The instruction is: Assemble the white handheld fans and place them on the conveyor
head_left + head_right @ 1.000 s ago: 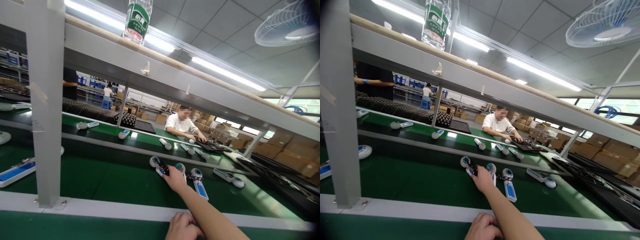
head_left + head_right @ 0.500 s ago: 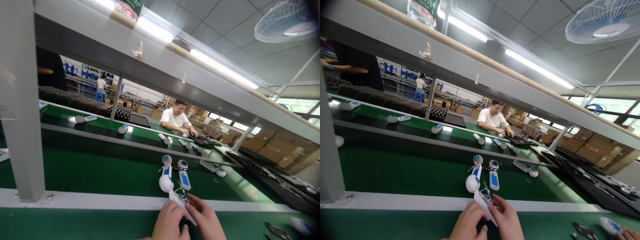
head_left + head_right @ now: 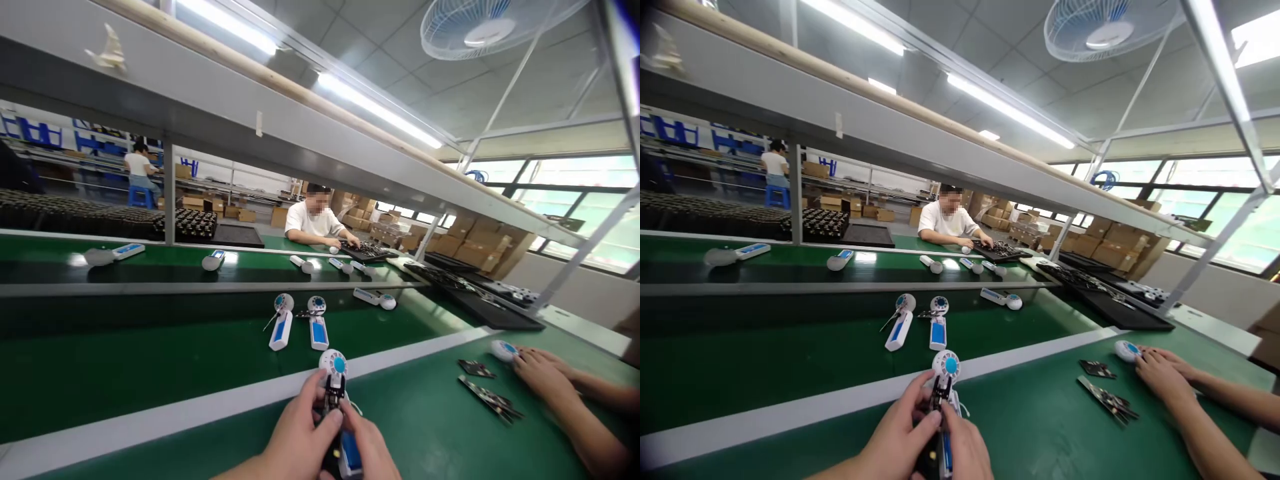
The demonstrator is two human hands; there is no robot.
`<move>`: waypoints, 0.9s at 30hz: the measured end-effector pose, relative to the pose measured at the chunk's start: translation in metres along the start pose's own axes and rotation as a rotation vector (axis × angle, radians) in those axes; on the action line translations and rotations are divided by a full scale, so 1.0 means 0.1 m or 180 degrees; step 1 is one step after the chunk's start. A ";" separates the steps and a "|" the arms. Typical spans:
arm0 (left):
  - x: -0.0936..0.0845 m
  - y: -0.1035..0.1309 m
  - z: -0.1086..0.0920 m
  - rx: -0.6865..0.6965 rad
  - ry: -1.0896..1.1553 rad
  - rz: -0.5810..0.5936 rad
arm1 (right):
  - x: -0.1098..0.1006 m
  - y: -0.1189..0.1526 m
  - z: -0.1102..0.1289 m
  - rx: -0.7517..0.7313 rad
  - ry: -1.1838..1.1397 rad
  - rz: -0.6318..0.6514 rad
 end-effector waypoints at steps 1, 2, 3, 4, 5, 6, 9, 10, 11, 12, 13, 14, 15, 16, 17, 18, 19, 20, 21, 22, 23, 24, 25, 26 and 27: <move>0.00 -0.01 0.01 -0.0046 0.0101 -0.0001 | 0.02 0.01 0.03 0.0003 -0.0071 0.0099; 0.00 -0.01 0.01 -0.0082 0.0198 -0.0004 | 0.01 0.01 0.05 0.0019 -0.0143 0.0188; 0.00 -0.02 0.00 -0.0098 0.0274 -0.0010 | -0.03 0.00 0.07 0.0019 -0.0206 0.0224; 0.00 -0.02 -0.01 -0.0103 0.0311 -0.0012 | -0.12 -0.03 0.08 0.0008 -0.0252 0.0193; 0.00 -0.03 -0.02 -0.0097 0.0306 -0.0014 | -0.25 -0.07 0.07 0.0008 -0.0274 0.0099; -0.01 -0.03 -0.03 -0.0082 0.0263 -0.0019 | -0.40 -0.12 0.06 0.0024 -0.0273 -0.0037; -0.02 -0.04 -0.03 -0.0055 0.0079 -0.0040 | -0.73 -0.33 -0.04 0.0217 -0.0101 -0.0100; -0.02 -0.04 -0.02 -0.0075 0.0042 -0.0048 | -0.76 -0.40 -0.05 0.0189 -0.0056 0.0067; -0.02 -0.04 0.00 -0.0107 0.0011 -0.0052 | -0.76 -0.45 -0.03 0.0121 -0.0033 0.0253; -0.02 -0.04 0.02 -0.0137 -0.0019 -0.0048 | -0.75 -0.50 0.00 0.0022 -0.0037 0.0440; -0.02 -0.04 0.03 -0.0155 -0.0045 -0.0043 | -0.73 -0.53 0.03 -0.0077 -0.0055 0.0597; -0.01 -0.04 0.03 -0.0164 -0.0067 -0.0034 | -0.71 -0.55 0.07 -0.0159 -0.0077 0.0713; -0.01 -0.04 0.03 -0.0162 -0.0086 -0.0023 | -0.68 -0.57 0.11 -0.0225 -0.0093 0.0816; -0.02 -0.04 0.02 -0.0143 -0.0103 -0.0027 | -0.65 -0.58 0.14 -0.0276 -0.0105 0.0905; -0.02 -0.04 -0.01 -0.0097 -0.0125 -0.0028 | -0.63 -0.59 0.18 -0.0311 -0.0113 0.0970; -0.02 -0.04 -0.04 -0.0033 -0.0150 -0.0022 | -0.60 -0.60 0.20 -0.0330 -0.0121 0.1009; -0.03 -0.04 -0.07 0.0034 -0.0175 -0.0011 | -0.59 -0.62 0.23 -0.0338 -0.0128 0.1026; -0.03 -0.04 -0.10 0.0100 -0.0197 0.0000 | -0.58 -0.64 0.25 -0.0346 -0.0136 0.1037; -0.03 -0.05 -0.13 0.0159 -0.0211 0.0006 | -0.57 -0.66 0.28 -0.0358 -0.0145 0.1056; -0.04 -0.05 -0.14 0.0197 -0.0218 0.0008 | -0.56 -0.67 0.30 -0.0381 -0.0152 0.1092; -0.04 -0.06 -0.15 0.0210 -0.0210 -0.0001 | -0.55 -0.69 0.32 -0.0412 -0.0157 0.1145; -0.06 -0.07 -0.14 0.0195 -0.0184 -0.0026 | -0.54 -0.70 0.34 -0.0440 -0.0157 0.1201; -0.07 -0.08 -0.13 0.0167 -0.0136 -0.0050 | -0.54 -0.71 0.35 -0.0461 -0.0152 0.1251; -0.07 -0.09 -0.11 0.0122 -0.0065 -0.0064 | -0.55 -0.72 0.36 -0.0470 -0.0143 0.1288; -0.07 -0.11 -0.09 0.0074 0.0024 -0.0065 | -0.56 -0.72 0.36 -0.0470 -0.0129 0.1312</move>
Point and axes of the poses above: each hand's wrist, its own y-axis away from the middle knuckle, its own x-axis out of the palm, z = x × y, the point moved 9 cm from there along -y, towards the middle knuckle, and after that the axes turned 5 degrees about x, right-handed, at the moved point
